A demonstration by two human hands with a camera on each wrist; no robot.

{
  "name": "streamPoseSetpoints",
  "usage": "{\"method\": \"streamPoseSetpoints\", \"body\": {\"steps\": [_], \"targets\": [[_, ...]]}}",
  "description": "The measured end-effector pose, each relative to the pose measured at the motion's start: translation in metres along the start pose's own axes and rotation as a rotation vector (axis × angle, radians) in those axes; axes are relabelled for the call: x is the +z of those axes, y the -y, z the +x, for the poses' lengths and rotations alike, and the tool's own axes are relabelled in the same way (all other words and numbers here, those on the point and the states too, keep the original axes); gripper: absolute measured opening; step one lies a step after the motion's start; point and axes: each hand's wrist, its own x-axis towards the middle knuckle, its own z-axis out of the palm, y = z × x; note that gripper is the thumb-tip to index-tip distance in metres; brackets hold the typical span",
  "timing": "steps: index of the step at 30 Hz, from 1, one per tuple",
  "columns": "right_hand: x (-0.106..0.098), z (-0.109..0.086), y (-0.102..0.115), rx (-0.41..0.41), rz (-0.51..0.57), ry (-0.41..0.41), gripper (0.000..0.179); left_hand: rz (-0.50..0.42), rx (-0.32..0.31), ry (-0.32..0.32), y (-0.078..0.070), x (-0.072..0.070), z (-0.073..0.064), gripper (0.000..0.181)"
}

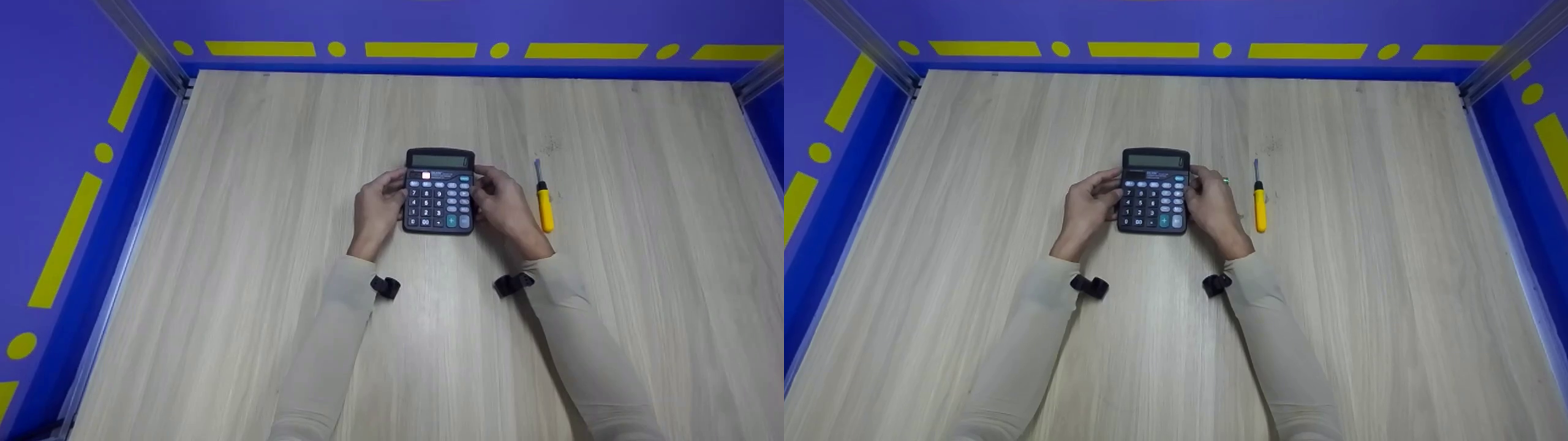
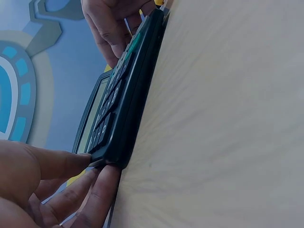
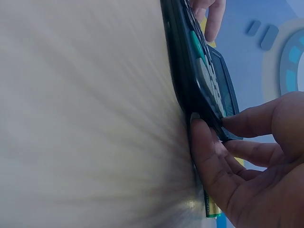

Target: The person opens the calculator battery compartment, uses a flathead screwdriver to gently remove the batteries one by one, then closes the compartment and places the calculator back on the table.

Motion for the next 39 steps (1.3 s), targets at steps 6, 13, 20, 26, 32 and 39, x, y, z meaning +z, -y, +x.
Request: {"method": "streamPoseSetpoints", "body": {"steps": [6,13,20,26,32,39], "targets": [[0.0,0.0,0.001,0.016,-0.008,0.007,0.048,-0.001,-0.017,-0.004,0.0,0.0,0.0,0.04],[0.0,-0.001,0.003,0.027,-0.018,0.003,0.048,0.003,-0.024,0.0,-0.002,0.0,-0.001,0.041],[-0.005,-0.003,0.009,0.066,-0.085,0.056,0.046,0.084,-0.049,0.022,-0.009,-0.004,-0.002,0.045],[-0.007,-0.008,0.018,0.121,-0.137,0.124,0.05,0.135,-0.077,0.06,-0.015,-0.007,-0.002,0.045],[-0.005,-0.008,0.017,0.112,-0.139,0.109,0.048,0.131,-0.062,0.058,-0.014,-0.006,-0.002,0.044],[-0.004,-0.007,0.014,0.097,-0.105,0.092,0.045,0.114,-0.042,0.033,-0.009,-0.004,0.0,0.041]]}}
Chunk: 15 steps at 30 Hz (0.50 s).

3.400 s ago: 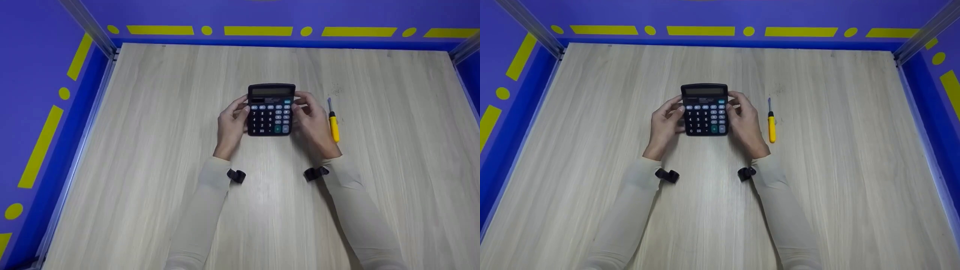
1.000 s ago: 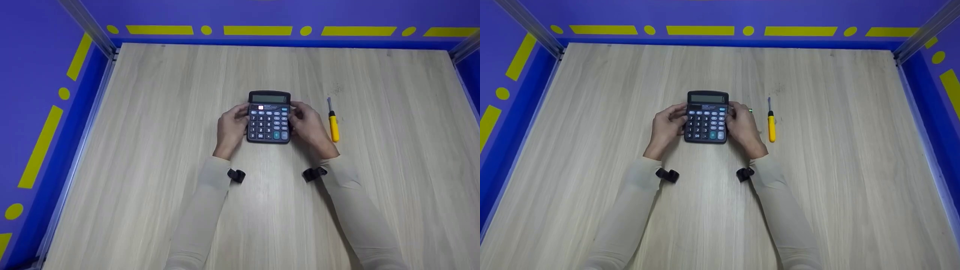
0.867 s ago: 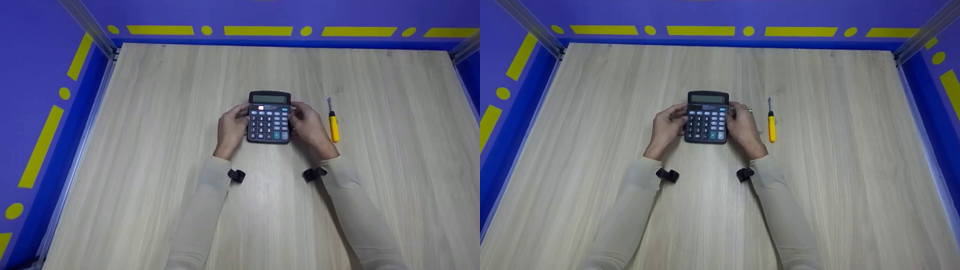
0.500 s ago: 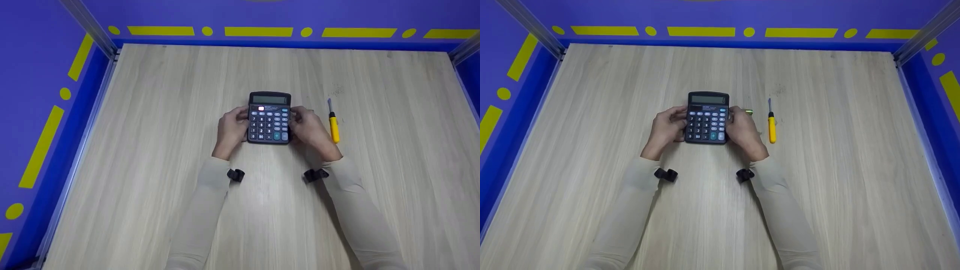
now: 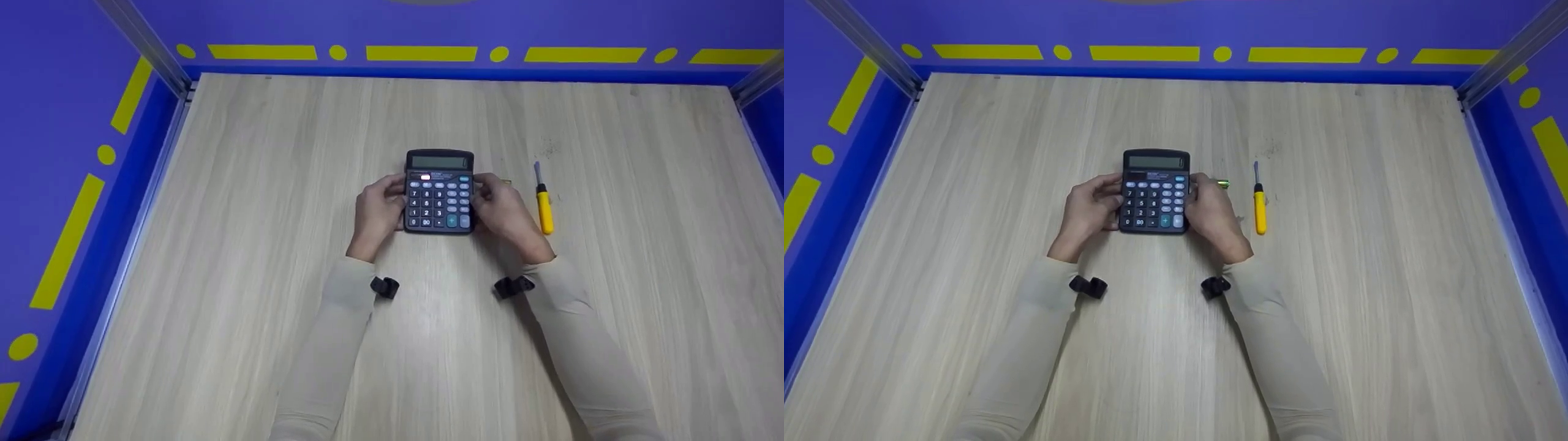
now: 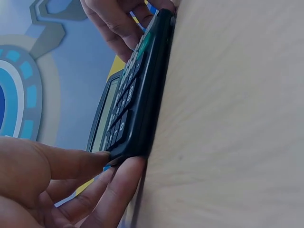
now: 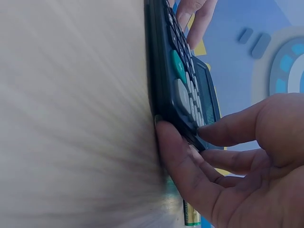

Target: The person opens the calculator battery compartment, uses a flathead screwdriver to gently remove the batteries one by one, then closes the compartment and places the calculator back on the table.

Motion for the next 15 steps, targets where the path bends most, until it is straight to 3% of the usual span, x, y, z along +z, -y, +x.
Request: {"method": "streamPoseSetpoints", "body": {"steps": [15], "targets": [[-0.0015,0.0011,-0.0033,-0.023,-0.005,-0.008,0.046,-0.02,-0.005,0.004,0.0001,0.0025,-0.0001,0.043]]}}
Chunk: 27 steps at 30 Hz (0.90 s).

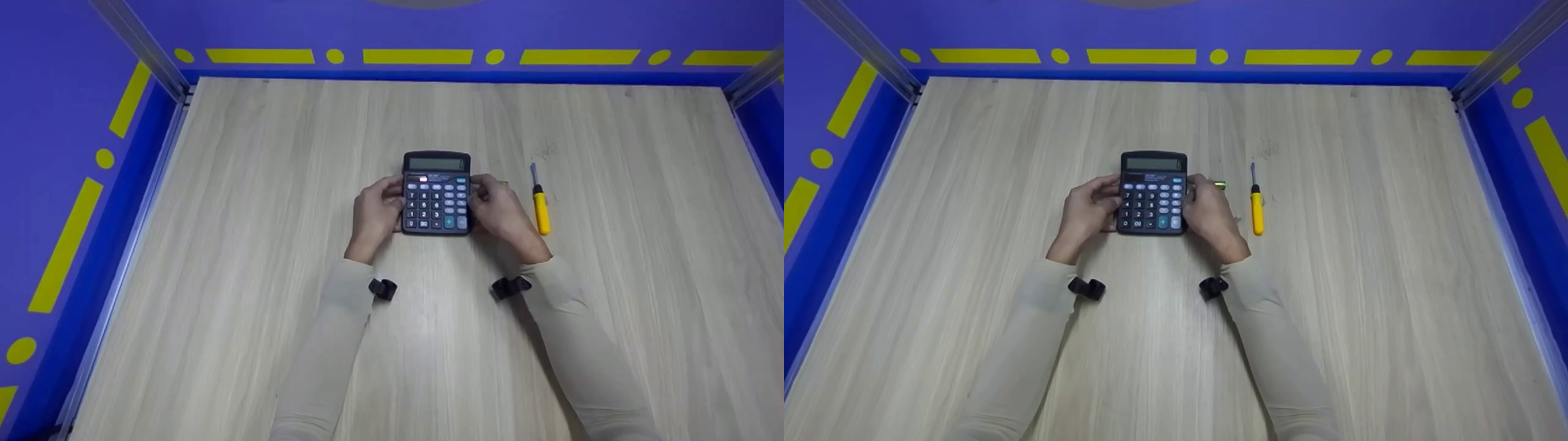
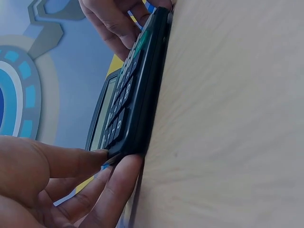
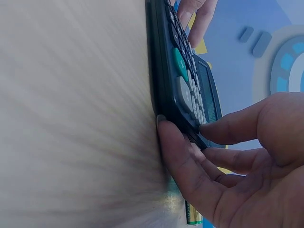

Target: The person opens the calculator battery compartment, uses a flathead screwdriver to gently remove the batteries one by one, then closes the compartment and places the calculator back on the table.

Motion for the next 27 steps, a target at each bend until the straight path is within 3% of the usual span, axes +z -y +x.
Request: {"method": "streamPoseSetpoints", "body": {"steps": [16,27], "targets": [[0.0004,0.0043,0.003,0.003,0.017,0.006,0.045,0.009,0.032,-0.023,-0.0003,-0.0017,0.0013,0.043],[0.0033,0.0021,-0.0035,0.001,0.033,0.005,0.043,-0.021,0.007,-0.011,0.004,0.0012,-0.0037,0.043]]}}
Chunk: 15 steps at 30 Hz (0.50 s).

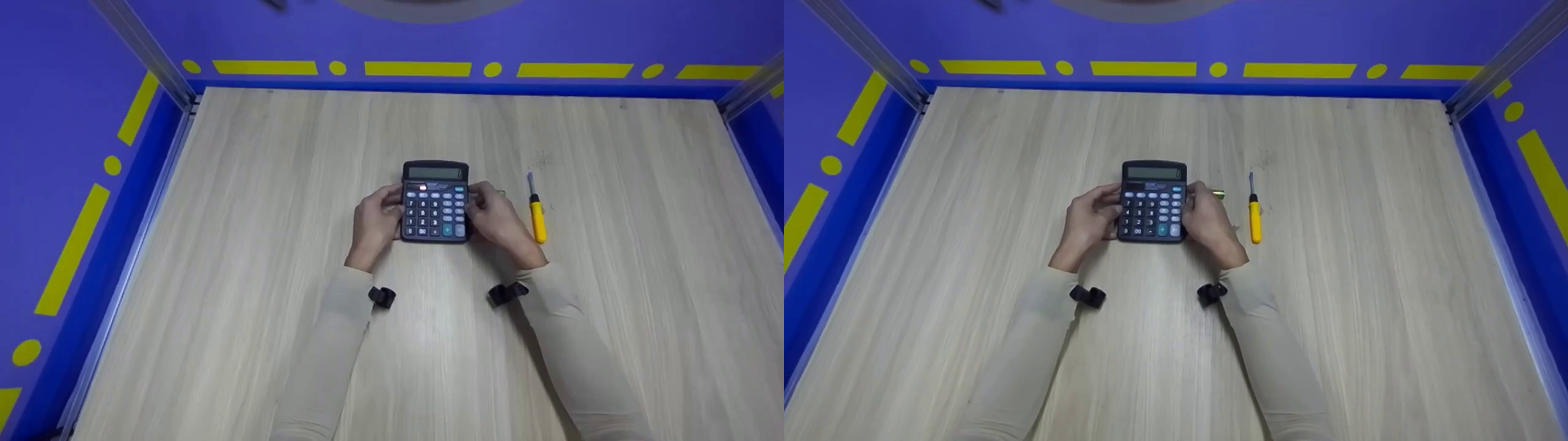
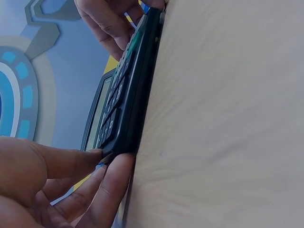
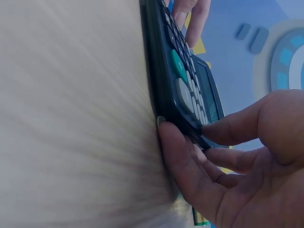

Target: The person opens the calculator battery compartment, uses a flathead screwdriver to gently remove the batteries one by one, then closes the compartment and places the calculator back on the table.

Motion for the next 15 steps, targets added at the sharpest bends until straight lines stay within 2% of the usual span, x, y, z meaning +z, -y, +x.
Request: {"method": "streamPoseSetpoints", "body": {"steps": [9,12,15], "targets": [[0.01,-0.001,-0.006,0.025,0.035,-0.005,0.044,0.031,-0.011,0.022,0.008,0.002,-0.002,0.046],[0.015,-0.004,-0.004,0.046,0.032,-0.004,0.049,0.111,-0.001,0.028,0.01,0.001,-0.007,0.053],[0.017,-0.01,-0.002,0.016,-0.001,-0.041,0.055,0.218,0.053,0.049,0.011,-0.001,-0.012,0.066]]}}
